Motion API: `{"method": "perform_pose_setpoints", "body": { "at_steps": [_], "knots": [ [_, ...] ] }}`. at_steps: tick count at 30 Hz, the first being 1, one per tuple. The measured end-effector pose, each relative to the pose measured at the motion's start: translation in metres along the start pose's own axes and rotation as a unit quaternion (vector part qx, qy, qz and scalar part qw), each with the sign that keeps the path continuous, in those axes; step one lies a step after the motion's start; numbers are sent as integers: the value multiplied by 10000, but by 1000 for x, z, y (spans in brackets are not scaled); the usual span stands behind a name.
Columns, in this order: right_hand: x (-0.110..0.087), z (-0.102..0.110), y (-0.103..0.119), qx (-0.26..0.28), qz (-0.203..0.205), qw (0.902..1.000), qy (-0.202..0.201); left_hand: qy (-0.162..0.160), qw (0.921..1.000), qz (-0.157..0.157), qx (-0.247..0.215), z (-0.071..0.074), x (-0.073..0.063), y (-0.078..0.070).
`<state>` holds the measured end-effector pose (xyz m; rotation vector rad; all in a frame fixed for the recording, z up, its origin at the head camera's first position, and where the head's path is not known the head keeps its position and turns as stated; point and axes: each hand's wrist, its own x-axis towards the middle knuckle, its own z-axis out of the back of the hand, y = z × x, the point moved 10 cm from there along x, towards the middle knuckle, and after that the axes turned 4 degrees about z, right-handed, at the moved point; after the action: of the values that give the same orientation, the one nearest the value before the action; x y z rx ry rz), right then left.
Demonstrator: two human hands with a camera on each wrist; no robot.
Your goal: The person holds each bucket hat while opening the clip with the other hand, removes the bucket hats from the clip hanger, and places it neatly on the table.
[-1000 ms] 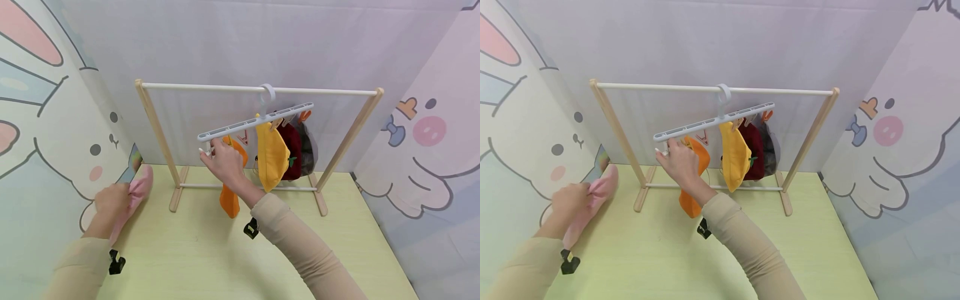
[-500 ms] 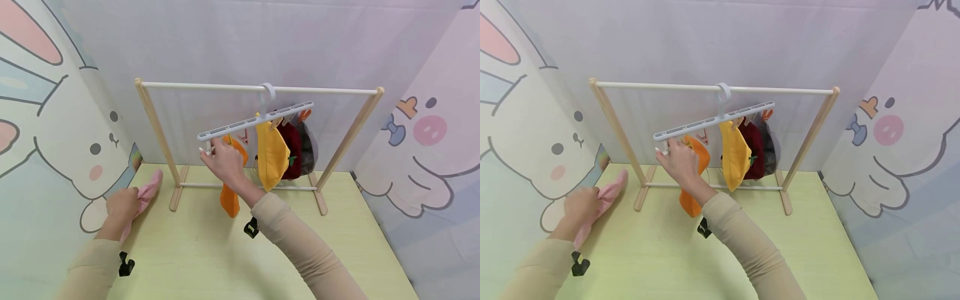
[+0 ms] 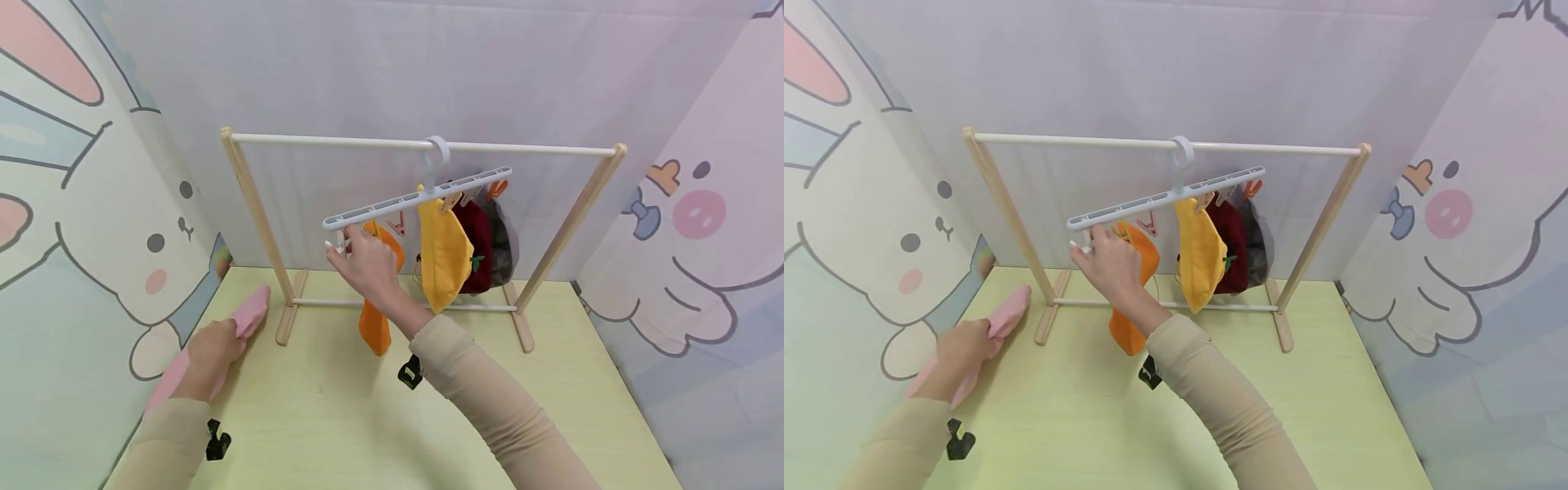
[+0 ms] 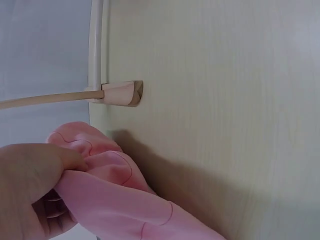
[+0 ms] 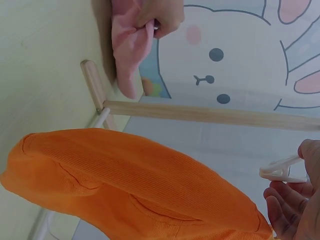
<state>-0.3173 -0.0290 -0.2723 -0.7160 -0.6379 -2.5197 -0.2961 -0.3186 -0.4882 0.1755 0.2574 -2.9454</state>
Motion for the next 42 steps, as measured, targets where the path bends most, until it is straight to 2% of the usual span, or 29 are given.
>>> {"method": "perform_pose_setpoints", "body": {
  "at_steps": [6, 21, 28, 37, 42],
  "knots": [
    [0, 0, 0, 30, 16, 10000, -29, 26, 9999, -94, 75, -14, -4, -5],
    [-1, 0, 2, 47, -1, 10000, -14, 174, 9991, -261, -275, -38, -15, -18],
    [-1, 0, 2, 51, -3, 10000, -27, 115, 9986, -387, -351, -49, -16, -21],
    [1, 1, 4, 19, 23, 9999, -159, 462, 9976, -367, -361, -58, -21, -27],
    [2, 1, 4, 29, -35, 9998, -171, 448, 9973, -383, -446, -59, -23, -31]
  ]
}}
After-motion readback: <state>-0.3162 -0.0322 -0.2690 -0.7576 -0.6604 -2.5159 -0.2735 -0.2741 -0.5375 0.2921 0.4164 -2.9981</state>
